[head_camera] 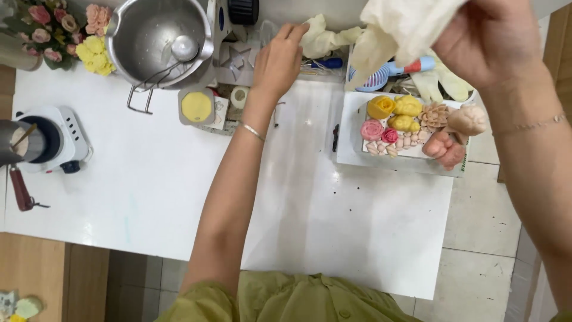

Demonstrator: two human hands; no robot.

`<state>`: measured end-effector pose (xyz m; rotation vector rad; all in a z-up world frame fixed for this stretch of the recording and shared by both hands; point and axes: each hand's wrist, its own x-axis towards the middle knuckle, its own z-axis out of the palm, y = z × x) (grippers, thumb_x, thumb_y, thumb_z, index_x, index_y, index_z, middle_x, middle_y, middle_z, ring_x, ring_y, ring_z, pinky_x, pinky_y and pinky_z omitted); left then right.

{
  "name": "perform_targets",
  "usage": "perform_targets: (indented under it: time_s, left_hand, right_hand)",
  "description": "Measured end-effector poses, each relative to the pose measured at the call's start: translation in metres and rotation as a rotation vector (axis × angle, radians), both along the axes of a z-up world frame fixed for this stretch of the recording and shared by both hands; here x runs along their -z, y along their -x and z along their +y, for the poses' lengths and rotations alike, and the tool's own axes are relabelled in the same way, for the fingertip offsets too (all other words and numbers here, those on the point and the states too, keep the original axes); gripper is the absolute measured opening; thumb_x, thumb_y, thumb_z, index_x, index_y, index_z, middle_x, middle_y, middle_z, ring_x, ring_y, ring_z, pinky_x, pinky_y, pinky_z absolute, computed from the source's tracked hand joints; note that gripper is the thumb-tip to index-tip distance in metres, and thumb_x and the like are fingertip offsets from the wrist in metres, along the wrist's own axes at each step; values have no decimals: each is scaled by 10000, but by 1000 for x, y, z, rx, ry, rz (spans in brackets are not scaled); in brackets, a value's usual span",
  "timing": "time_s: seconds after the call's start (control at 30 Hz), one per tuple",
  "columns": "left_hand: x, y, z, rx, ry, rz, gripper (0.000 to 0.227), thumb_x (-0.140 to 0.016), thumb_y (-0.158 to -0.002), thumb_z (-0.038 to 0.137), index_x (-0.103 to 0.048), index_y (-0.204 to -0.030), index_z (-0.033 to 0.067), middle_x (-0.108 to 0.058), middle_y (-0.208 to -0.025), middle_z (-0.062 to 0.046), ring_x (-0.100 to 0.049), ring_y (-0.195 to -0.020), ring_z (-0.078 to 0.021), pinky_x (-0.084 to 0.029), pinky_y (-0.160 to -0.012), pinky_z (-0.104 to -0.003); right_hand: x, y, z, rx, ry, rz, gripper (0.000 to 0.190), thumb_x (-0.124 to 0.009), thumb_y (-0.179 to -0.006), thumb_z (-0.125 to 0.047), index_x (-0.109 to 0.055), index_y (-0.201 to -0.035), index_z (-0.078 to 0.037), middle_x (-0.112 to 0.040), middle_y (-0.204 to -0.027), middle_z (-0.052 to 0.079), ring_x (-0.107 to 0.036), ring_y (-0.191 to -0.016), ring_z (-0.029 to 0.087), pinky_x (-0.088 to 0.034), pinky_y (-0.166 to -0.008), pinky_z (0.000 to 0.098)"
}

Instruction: Melting and mixing wax in a small pot using an electric heater and a heat gun.

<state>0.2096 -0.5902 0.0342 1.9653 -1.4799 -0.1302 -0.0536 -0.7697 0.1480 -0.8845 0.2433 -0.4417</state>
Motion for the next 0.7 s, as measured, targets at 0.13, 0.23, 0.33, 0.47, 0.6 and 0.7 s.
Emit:
perform_targets:
  time_s: [0.13, 0.23, 0.33, 0.47, 0.6, 0.7]
  left_hand:
    - [39, 34, 57, -204, -236, 149, 144, -648, -1046, 123, -670, -1122, 3, -708, -1123, -187, -738, -979, -349, -616, -834, -427]
    - [118, 55, 84, -307, -547, 117, 295, -722, -895, 95, -618, -1081, -110, -642, -1063, -312, -692, -903, -424, -605, -698, -452]
    - [187, 57, 83, -387, -605, -205, 317, -723, -768, -2, -624, -1042, -128, -628, -1125, -334, -706, -941, -377, -634, -653, -381]
    - [140, 66, 68, -310, -410, -79, 178, -648, -876, -32, -648, -1051, -64, -667, -1087, -258, -720, -939, -375, -626, -743, -418]
    - [104, 45, 10, -244, -217, -88, 209, -626, -922, -23, -672, -1120, -70, -659, -1128, -273, -727, -932, -377, -633, -753, -415]
    - [122, 14, -23, -202, -324, -205, 263, -642, -895, 17, -695, -1153, 19, -657, -1210, -223, -698, -1052, -383, -620, -840, -432]
  right_hand:
    - [-14, 53, 50, 14, -43, -80, 272, -353, -1169, -87, -483, -1345, 75, -542, -1415, 148, -514, -1395, 225, -377, -1308, 381]
    - [2, 98, 106, 307, -202, -8, 445, -315, -1148, -208, -477, -1409, 114, -550, -1412, 239, -546, -1314, 344, -435, -1201, 436]
    - [44, 141, 154, 367, -205, -12, 482, -363, -1116, -272, -464, -1395, 108, -557, -1381, 258, -569, -1268, 363, -475, -1157, 461]
    - [56, 153, 217, 464, -333, 76, 508, -388, -1084, -299, -493, -1394, 90, -595, -1360, 253, -609, -1222, 364, -501, -1099, 472]
    - [105, 171, 256, 511, -578, 207, 420, -399, -1120, -241, -533, -1358, 79, -640, -1330, 199, -639, -1190, 310, -500, -1062, 451]
    - [105, 165, 268, 492, -700, 108, 396, -396, -1125, -217, -543, -1349, 75, -655, -1309, 200, -651, -1179, 307, -512, -1055, 455]
